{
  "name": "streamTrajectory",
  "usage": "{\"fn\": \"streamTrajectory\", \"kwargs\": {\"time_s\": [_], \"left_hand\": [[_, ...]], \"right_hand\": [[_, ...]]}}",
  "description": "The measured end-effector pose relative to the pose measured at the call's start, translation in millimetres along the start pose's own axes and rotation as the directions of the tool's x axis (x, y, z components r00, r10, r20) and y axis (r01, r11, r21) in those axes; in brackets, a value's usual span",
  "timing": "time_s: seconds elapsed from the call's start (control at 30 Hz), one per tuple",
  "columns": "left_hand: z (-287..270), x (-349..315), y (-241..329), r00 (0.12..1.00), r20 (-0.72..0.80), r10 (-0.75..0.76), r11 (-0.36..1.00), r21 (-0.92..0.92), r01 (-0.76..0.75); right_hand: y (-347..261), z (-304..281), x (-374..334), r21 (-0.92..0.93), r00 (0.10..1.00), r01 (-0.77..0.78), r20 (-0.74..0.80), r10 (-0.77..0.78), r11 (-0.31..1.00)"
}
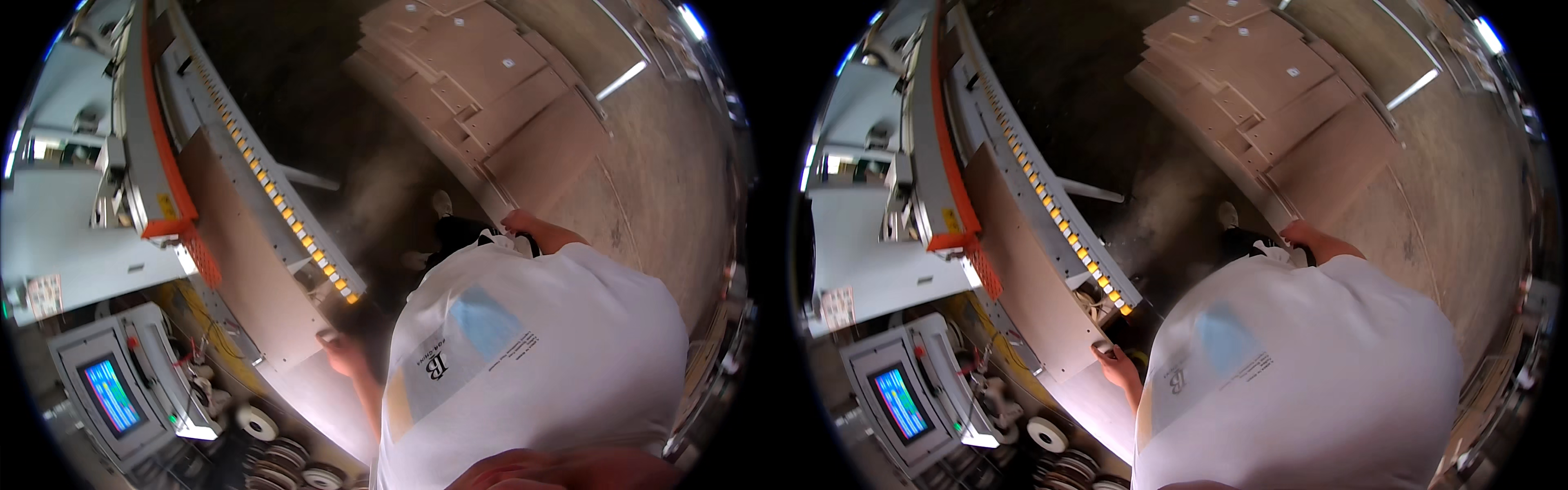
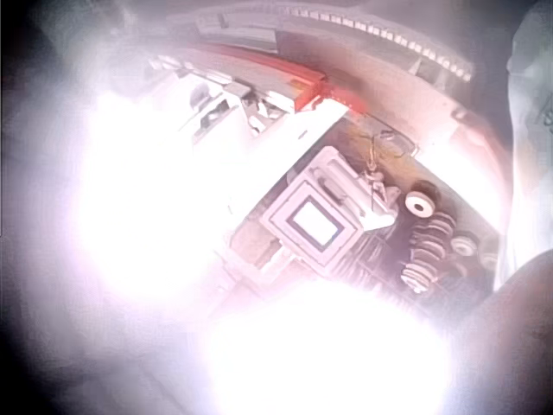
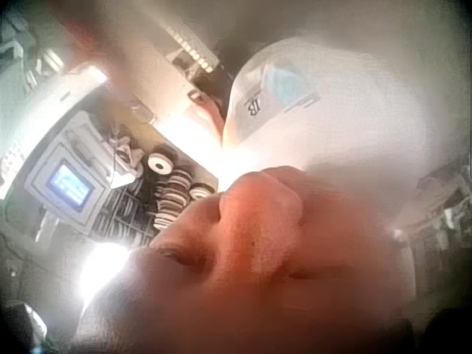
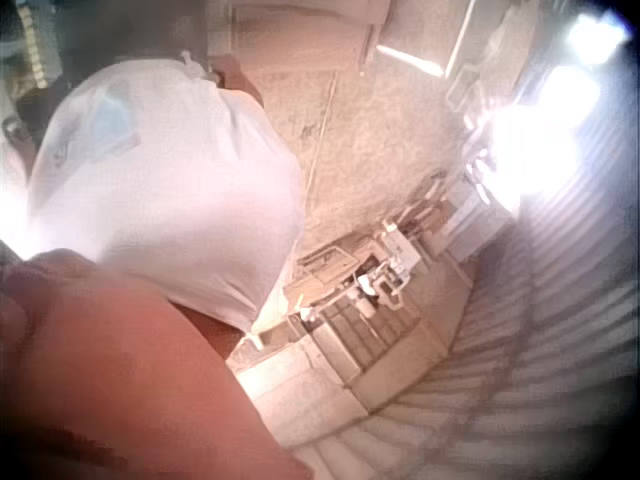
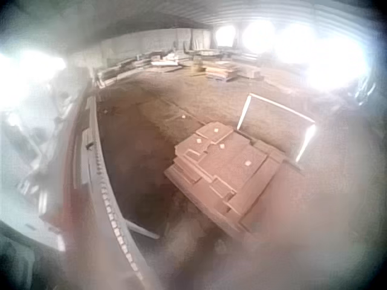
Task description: The person repeatedly picks up flat cardboard pieces from a stack and places them onto a roller conveyor belt. The person handles the cardboard by hand, moving each piece individually from the floor pile to the machine's intake area.
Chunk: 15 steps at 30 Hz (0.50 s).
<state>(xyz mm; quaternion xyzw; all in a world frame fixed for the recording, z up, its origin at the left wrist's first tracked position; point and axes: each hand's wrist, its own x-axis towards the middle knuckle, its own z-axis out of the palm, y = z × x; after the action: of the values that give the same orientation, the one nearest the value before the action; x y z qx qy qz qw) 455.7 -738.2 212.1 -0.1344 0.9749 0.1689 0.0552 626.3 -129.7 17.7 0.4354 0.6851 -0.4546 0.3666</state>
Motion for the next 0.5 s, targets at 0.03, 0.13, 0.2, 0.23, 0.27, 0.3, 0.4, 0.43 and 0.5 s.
{"fn": "streamTrajectory", "kwargs": {"time_s": [0.03,0.13,0.2,0.23,0.27,0.3,0.4,0.43,0.5], "left_hand": [[-1.3,10.4,1.6,1.000,0.007,0.022,1.000,0.003,-0.022],[2.8,28.6,23.0,0.995,0.048,0.083,0.997,-0.003,-0.083],[15.7,27.2,47.4,0.988,0.082,0.127,0.992,-0.029,-0.125],[17.4,32.0,74.1,0.978,0.091,0.190,0.981,-0.051,-0.186],[25.3,38.8,90.5,0.945,0.112,0.307,0.950,-0.093,-0.297],[41.3,45.3,100.9,0.899,0.135,0.416,0.906,-0.141,-0.398],[82.2,40.4,152.2,0.768,0.392,0.506,0.862,-0.253,-0.439],[101.4,37.4,163.4,0.700,0.449,0.555,0.830,-0.255,-0.496],[130.4,18.3,177.0,0.576,0.565,0.591,0.790,-0.260,-0.555]], "right_hand": [[16.0,9.4,-7.4,-0.021,0.998,0.060,-0.010,-0.061,0.998],[85.9,44.0,23.7,-0.146,0.958,0.236,-0.133,-0.256,0.961],[132.3,61.1,77.4,-0.318,0.852,0.331,-0.304,-0.426,0.888],[135.1,70.3,80.8,-0.315,0.871,0.316,-0.278,-0.405,0.895],[129.2,75.8,76.1,-0.308,0.890,0.300,-0.251,-0.381,0.903],[122.4,74.6,67.8,-0.305,0.908,0.281,-0.222,-0.355,0.910],[100.0,36.0,30.4,-0.467,0.944,0.279,-0.025,-0.328,0.839],[85.0,24.9,12.9,-0.270,0.950,0.251,-0.114,-0.290,0.930],[61.6,4.9,-9.4,0.120,0.955,0.213,-0.237,-0.181,0.970]]}}
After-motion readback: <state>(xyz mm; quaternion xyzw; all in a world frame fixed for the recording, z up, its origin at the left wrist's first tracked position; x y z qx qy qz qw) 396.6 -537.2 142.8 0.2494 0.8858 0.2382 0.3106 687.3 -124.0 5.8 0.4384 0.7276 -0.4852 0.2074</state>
